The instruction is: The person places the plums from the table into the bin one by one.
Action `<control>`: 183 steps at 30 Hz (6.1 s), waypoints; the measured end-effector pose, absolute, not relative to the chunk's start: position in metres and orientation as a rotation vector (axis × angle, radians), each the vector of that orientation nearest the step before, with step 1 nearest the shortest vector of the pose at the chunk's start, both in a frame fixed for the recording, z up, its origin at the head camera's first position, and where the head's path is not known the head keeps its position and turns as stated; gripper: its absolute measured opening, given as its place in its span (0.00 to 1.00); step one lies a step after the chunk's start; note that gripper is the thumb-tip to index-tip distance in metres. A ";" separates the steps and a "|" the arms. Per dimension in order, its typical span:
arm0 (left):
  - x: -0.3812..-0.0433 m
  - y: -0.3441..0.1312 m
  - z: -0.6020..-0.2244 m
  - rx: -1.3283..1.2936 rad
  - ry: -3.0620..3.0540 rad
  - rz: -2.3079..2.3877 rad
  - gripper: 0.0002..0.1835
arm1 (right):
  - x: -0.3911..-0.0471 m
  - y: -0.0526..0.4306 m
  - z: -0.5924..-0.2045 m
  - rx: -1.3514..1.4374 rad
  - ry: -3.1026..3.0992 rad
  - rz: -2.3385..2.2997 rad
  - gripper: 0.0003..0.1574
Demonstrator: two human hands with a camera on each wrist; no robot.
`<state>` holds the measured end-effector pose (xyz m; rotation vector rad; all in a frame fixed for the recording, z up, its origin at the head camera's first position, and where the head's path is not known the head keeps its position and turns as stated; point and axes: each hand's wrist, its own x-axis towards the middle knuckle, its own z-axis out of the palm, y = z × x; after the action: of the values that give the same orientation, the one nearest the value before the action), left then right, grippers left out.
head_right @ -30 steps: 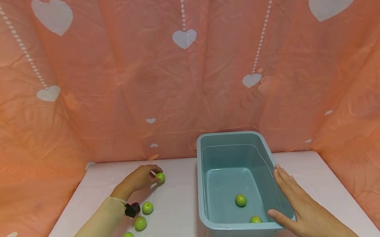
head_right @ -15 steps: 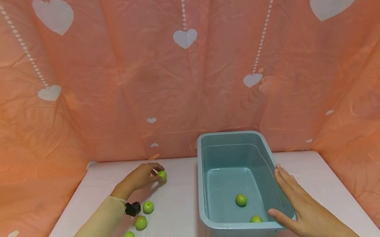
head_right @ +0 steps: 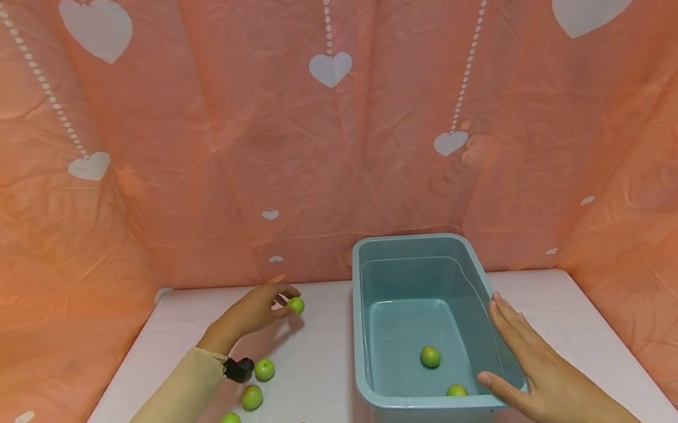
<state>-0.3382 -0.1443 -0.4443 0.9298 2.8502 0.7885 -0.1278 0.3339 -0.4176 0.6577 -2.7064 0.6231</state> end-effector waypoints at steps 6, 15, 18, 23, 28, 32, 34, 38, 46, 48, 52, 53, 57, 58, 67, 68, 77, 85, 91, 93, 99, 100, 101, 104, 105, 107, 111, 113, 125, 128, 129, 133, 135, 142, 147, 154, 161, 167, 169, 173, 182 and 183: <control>-0.335 -0.137 -0.433 0.970 2.849 0.803 0.16 | -0.127 0.334 -0.417 0.629 -2.738 0.642 0.65; -0.332 -0.128 -0.419 1.065 2.824 0.841 0.15 | -0.128 0.336 -0.418 0.634 -2.735 0.653 0.66; -0.331 -0.126 -0.415 1.053 2.811 0.870 0.15 | -0.128 0.335 -0.418 0.638 -2.732 0.650 0.66; -0.328 -0.120 -0.406 1.121 2.839 0.874 0.15 | -0.127 0.335 -0.418 0.646 -2.714 0.636 0.66; -0.321 -0.111 -0.396 1.142 2.840 0.890 0.17 | -0.128 0.334 -0.418 0.668 -2.696 0.625 0.66; -0.315 -0.104 -0.388 1.177 2.821 0.907 0.17 | -0.129 0.334 -0.418 0.682 -2.688 0.612 0.66; -0.313 -0.101 -0.384 1.198 2.814 0.912 0.17 | -0.129 0.334 -0.418 0.684 -2.690 0.609 0.67; -0.308 -0.095 -0.378 1.197 2.815 0.923 0.18 | -0.128 0.334 -0.417 0.675 -2.705 0.604 0.66; -0.297 -0.075 -0.365 1.253 2.799 0.926 0.20 | -0.128 0.334 -0.417 0.681 -2.701 0.591 0.67; -0.296 -0.068 -0.363 1.303 2.758 0.948 0.20 | -0.128 0.334 -0.417 0.683 -2.698 0.590 0.67; -0.291 -0.054 -0.360 1.343 2.696 0.949 0.21 | -0.128 0.334 -0.417 0.671 -2.711 0.597 0.67; -0.290 -0.051 -0.360 1.354 2.678 0.952 0.21 | -0.128 0.334 -0.417 0.673 -2.713 0.598 0.66; -0.287 -0.039 -0.360 1.367 2.647 0.931 0.21 | -0.127 0.334 -0.416 0.660 -2.727 0.593 0.66; -0.287 -0.036 -0.360 1.373 2.642 0.925 0.21 | -0.127 0.334 -0.416 0.662 -2.727 0.588 0.66; -0.280 -0.016 -0.364 1.452 2.598 0.865 0.20 | -0.128 0.336 -0.416 0.664 -2.726 0.513 0.67; -0.280 -0.015 -0.365 1.450 2.596 0.862 0.20 | -0.129 0.336 -0.416 0.676 -2.716 0.500 0.67; -0.281 -0.003 -0.365 1.484 2.560 0.835 0.20 | -0.131 0.338 -0.416 0.750 -2.654 0.446 0.67; -0.279 0.012 -0.366 1.505 2.537 0.745 0.21 | -0.131 0.338 -0.416 0.760 -2.658 0.445 0.67; -0.278 0.024 -0.368 1.538 2.527 0.675 0.21 | -0.132 0.338 -0.417 0.762 -2.655 0.461 0.67; -0.278 0.027 -0.370 1.540 2.524 0.651 0.21 | -0.133 0.338 -0.418 0.777 -2.642 0.457 0.67; -0.278 0.036 -0.373 1.560 2.506 0.585 0.21 | -0.135 0.339 -0.417 0.835 -2.595 0.433 0.66; -0.279 0.038 -0.374 1.568 2.504 0.577 0.21 | -0.135 0.339 -0.417 0.830 -2.599 0.433 0.66; -0.279 0.039 -0.374 1.576 2.500 0.568 0.21 | -0.135 0.339 -0.417 0.825 -2.605 0.436 0.66; -0.280 0.043 -0.375 1.590 2.494 0.535 0.21 | -0.134 0.338 -0.416 0.807 -2.625 0.432 0.66; -0.281 0.044 -0.375 1.595 2.490 0.524 0.21 | -0.133 0.338 -0.416 0.806 -2.627 0.430 0.66; -0.283 0.046 -0.375 1.601 2.483 0.494 0.21 | -0.134 0.338 -0.415 0.808 -2.625 0.426 0.66; -0.287 0.051 -0.376 1.605 2.474 0.436 0.20 | -0.134 0.338 -0.415 0.816 -2.611 0.429 0.66; -0.290 0.054 -0.377 1.587 2.476 0.403 0.20 | -0.134 0.338 -0.416 0.819 -2.608 0.431 0.66; -0.303 0.074 -0.387 1.526 2.461 0.283 0.17 | -0.133 0.337 -0.418 0.817 -2.611 0.442 0.66; -0.308 0.077 -0.388 1.512 2.450 0.266 0.17 | -0.133 0.337 -0.418 0.817 -2.609 0.436 0.66; -0.309 0.079 -0.389 1.502 2.445 0.268 0.17 | -0.133 0.337 -0.417 0.817 -2.609 0.435 0.66; -0.316 0.082 -0.388 1.478 2.446 0.248 0.17 | -0.133 0.337 -0.417 0.808 -2.610 0.441 0.66; -0.319 0.082 -0.389 1.460 2.448 0.251 0.17 | -0.133 0.336 -0.418 0.805 -2.616 0.447 0.66; -0.325 0.084 -0.390 1.420 2.465 0.250 0.17 | -0.132 0.335 -0.417 0.785 -2.633 0.444 0.66; -0.324 0.086 -0.391 1.413 2.488 0.161 0.17 | -0.132 0.337 -0.416 0.767 -2.657 0.469 0.66; -0.320 0.086 -0.388 1.407 2.504 0.126 0.16 | -0.133 0.338 -0.415 0.759 -2.667 0.500 0.66; -0.319 0.086 -0.391 1.404 2.511 0.109 0.17 | -0.131 0.336 -0.416 0.758 -2.660 0.507 0.66; -0.320 0.087 -0.394 1.414 2.499 0.099 0.19 | -0.130 0.336 -0.416 0.747 -2.670 0.510 0.66; -0.320 0.087 -0.393 1.435 2.486 0.124 0.19 | -0.130 0.335 -0.416 0.741 -2.675 0.514 0.65; -0.319 0.085 -0.389 1.454 2.472 0.227 0.17 | -0.129 0.335 -0.416 0.730 -2.685 0.522 0.65; -0.322 0.079 -0.387 1.448 2.514 0.426 0.17 | -0.129 0.334 -0.418 0.694 -2.719 0.572 0.64; -0.323 0.078 -0.386 1.450 2.517 0.448 0.17 | -0.130 0.334 -0.418 0.701 -2.714 0.572 0.64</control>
<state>-0.3229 0.0776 -0.3861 1.4500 2.5170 0.4476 -0.1296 0.3343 -0.4179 0.7011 -2.7139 0.5718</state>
